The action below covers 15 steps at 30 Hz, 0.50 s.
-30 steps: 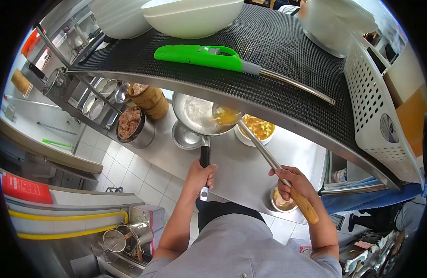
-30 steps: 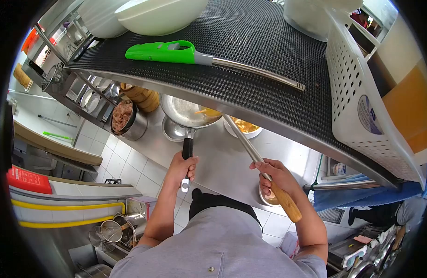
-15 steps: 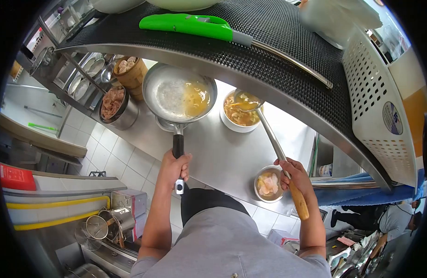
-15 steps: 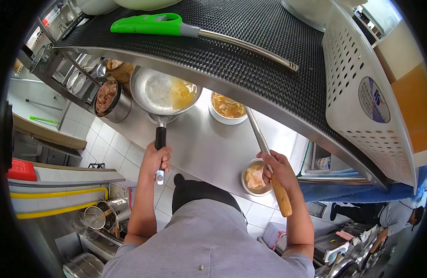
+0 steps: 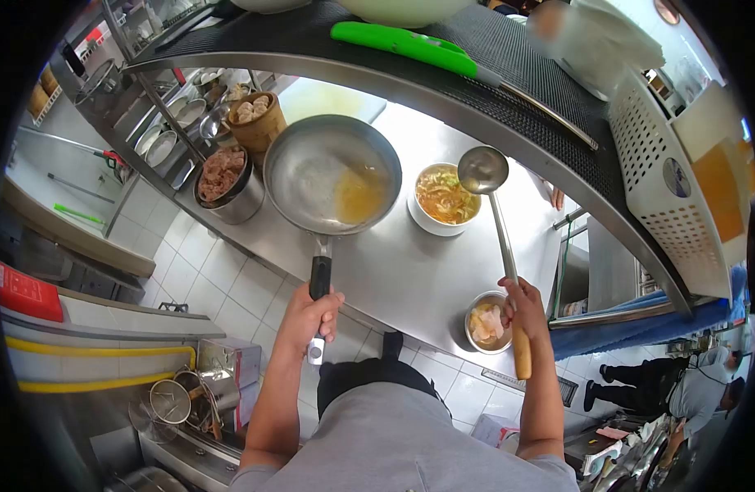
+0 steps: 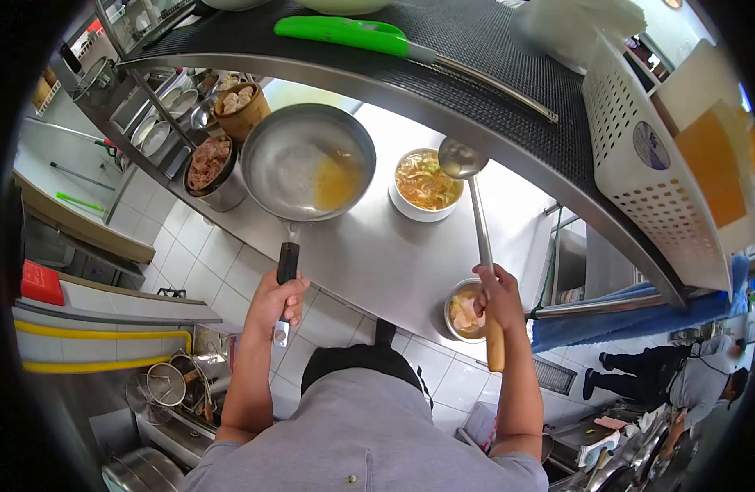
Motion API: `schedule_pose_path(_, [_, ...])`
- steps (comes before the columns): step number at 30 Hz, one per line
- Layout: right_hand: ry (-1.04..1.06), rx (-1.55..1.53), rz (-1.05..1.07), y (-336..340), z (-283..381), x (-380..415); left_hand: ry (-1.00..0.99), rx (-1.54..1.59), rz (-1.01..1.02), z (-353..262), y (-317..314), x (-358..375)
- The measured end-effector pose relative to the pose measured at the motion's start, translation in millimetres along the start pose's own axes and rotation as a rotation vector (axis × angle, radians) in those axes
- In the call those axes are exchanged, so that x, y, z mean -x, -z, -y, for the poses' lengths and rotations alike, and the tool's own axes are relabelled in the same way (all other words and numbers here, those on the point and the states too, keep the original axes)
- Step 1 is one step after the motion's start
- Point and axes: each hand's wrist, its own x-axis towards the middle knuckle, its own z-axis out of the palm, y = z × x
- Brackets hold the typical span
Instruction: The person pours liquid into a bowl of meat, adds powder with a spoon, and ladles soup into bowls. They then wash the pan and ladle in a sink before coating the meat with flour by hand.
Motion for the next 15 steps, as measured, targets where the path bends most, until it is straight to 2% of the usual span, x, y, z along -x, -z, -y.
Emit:
schedule_pose_path(3, [-0.104, -0.270, 0.037, -10, 19, 21, 0.020, -0.012, 0.033, -5, 14, 11])
schedule_pose_path(8, [-0.052, -0.252, 0.111, -65, 41, 91, 0.052, 0.039, 0.125, 4, 52, 35])
schedule_pose_path(11, [0.022, -0.266, 0.225, -108, 35, 134, 0.073, 0.084, 0.145, 3, 76, 62])
schedule_pose_path(13, [0.060, -0.179, 0.250, -146, 26, 159, 0.083, 0.115, 0.153, 3, 96, 86])
schedule_pose_path(15, [0.030, 0.064, 0.283, -182, 16, 180, 0.083, 0.154, 0.159, 7, 119, 109])
